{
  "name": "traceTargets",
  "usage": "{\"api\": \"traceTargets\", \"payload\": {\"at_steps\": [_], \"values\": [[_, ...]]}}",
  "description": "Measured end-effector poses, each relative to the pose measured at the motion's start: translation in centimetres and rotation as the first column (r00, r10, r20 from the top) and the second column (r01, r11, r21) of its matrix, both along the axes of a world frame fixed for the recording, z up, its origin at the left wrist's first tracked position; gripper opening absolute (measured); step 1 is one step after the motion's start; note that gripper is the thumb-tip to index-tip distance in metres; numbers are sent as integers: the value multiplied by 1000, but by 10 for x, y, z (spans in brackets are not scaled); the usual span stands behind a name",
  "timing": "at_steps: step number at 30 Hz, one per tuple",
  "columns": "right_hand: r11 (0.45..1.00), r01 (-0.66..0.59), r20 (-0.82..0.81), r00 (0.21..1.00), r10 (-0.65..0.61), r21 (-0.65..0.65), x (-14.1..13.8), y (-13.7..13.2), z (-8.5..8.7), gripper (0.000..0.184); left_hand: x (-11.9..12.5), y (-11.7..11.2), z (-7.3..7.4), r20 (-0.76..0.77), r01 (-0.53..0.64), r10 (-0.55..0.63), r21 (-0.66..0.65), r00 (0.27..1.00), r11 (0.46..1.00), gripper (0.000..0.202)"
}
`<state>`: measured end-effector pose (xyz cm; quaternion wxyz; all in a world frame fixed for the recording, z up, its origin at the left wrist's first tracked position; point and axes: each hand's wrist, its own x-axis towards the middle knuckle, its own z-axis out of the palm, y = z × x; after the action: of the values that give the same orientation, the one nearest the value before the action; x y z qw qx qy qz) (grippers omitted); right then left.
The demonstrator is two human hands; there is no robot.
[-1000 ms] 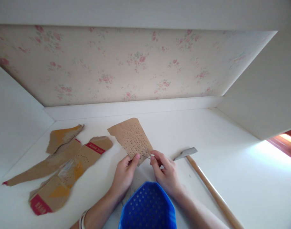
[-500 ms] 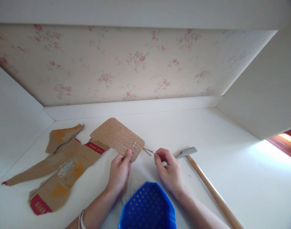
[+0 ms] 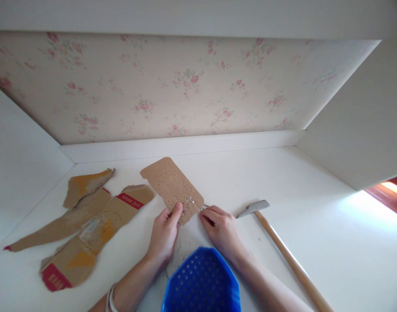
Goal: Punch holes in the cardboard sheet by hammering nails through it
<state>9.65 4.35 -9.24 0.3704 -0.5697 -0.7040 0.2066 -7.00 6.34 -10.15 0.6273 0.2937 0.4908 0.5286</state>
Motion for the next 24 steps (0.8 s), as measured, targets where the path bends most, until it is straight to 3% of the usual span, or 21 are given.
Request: {"api": "traceTargets", "payload": {"at_steps": [3, 6, 10, 13, 16, 21, 24], "values": [[1000, 15, -12, 1000, -16, -4, -1, -1, 0, 15, 3, -1, 8, 58, 54, -53, -23, 997, 998, 40], [1000, 19, -45, 999, -20, -14, -1, -4, 4, 11, 6, -2, 20, 212, 122, -113, -31, 971, 992, 38], [999, -46, -91, 995, 44, -25, -1, -8, 11, 5, 6, -2, 30, 349, 218, -181, -71, 920, 973, 29], [996, -94, -140, 986, 92, -7, -1, -8, 12, 14, 4, -2, 30, 366, 258, -212, -82, 906, 963, 23], [999, -49, -183, 982, 48, -1, 1, -7, 9, 19, 3, -1, 28, 364, 279, -232, -81, 902, 957, 21], [989, -111, -159, 979, 125, 93, 3, -4, 5, 21, 3, -2, 25, 346, 297, -253, -80, 904, 951, 23], [989, -119, -163, 978, 132, 83, 4, -3, 6, 17, 3, -4, 24, 333, 305, -263, -80, 906, 949, 22]]}}
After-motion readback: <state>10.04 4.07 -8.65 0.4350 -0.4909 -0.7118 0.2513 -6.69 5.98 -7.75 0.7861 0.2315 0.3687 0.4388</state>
